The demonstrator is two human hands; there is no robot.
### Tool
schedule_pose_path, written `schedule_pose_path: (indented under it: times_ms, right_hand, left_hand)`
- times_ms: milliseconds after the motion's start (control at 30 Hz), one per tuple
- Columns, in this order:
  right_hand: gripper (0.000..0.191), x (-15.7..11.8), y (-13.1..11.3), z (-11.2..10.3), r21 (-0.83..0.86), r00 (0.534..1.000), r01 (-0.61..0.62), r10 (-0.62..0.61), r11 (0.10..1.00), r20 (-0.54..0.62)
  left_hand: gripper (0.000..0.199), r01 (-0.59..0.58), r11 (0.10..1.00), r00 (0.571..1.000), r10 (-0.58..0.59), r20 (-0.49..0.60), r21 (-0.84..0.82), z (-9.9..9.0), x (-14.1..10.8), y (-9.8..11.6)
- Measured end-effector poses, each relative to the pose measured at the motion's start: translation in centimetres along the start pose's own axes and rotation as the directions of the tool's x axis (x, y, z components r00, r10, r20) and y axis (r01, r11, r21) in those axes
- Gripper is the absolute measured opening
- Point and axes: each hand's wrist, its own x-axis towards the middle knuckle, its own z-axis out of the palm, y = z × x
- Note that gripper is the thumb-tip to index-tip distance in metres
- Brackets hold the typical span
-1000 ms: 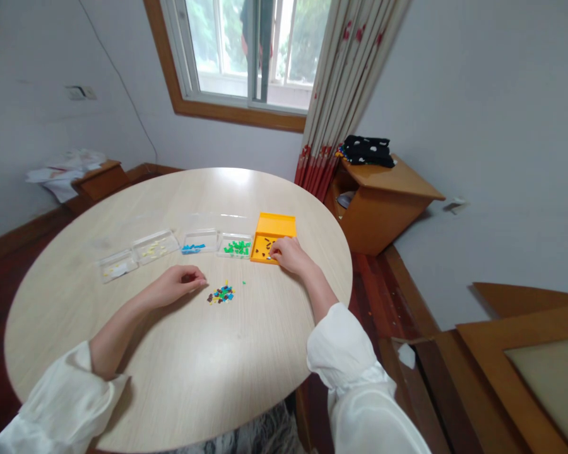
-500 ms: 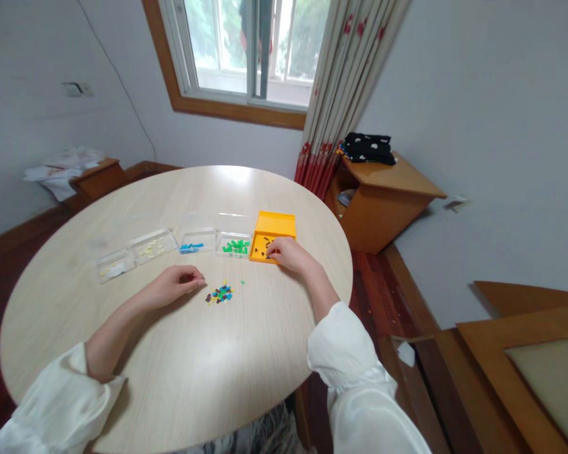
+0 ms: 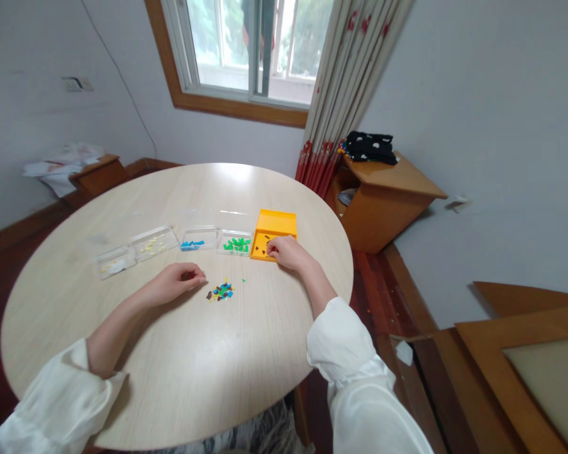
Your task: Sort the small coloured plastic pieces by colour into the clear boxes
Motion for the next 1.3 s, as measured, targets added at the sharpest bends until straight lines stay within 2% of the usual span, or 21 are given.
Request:
schedule_pose_path:
  times_ms: [200,333,467,533,667,767,833,1000,1300]
  right_hand:
    - [0.018,-0.2,0.1,0.2,-0.004,1.0,0.025,-0.025,1.0,-0.016]
    - [0.018,-0.3,0.0,0.4,0.05,0.994,-0.01,0.016,0.999,-0.109]
    - [0.014,-0.2,-2.2,-0.5,0.151,0.966,-0.024,0.062,0.988,-0.25]
    - [0.013,0.5,-4.4,-1.0,0.161,0.96,0.046,0.0,0.986,-0.279]
    - [0.014,3.2,-9.2,-0.9,0.15,0.961,0.179,-0.141,0.972,-0.236]
    - [0.015,6.0,-11.7,0.3,0.121,0.969,0.184,-0.159,0.976,-0.188]
    - [0.017,7.5,-12.6,1.4,0.092,0.977,0.174,-0.16,0.981,-0.143]
    - [0.022,9.2,-12.6,3.1,0.029,0.989,0.128,-0.125,0.991,-0.081]
    - [0.03,9.6,-11.9,3.0,0.049,0.991,0.095,-0.09,0.994,-0.098]
  left_hand:
    - [0.034,-0.006,1.0,1.0,0.006,0.011,0.019,-0.1,0.0,0.4]
    - [0.032,-0.018,1.0,1.0,0.017,0.013,0.025,-0.1,0.0,0.6]
    - [0.031,-0.018,1.0,1.0,0.018,-0.001,0.022,0.1,0.0,0.6]
    - [0.031,-0.018,0.999,1.0,0.018,-0.005,0.029,0.2,0.1,0.5]
    - [0.03,-0.032,0.999,0.999,0.032,-0.023,0.005,0.6,0.2,0.3]
    - [0.028,-0.026,0.999,0.999,0.025,-0.041,-0.028,0.7,0.2,0.4]
    - [0.026,-0.016,0.999,0.999,0.015,-0.048,-0.032,0.8,0.2,0.4]
    - [0.026,-0.013,1.0,0.998,0.013,-0.056,-0.009,0.9,0.3,0.3]
    - [0.027,-0.05,0.999,0.998,0.051,-0.037,0.015,1.1,0.4,0.4]
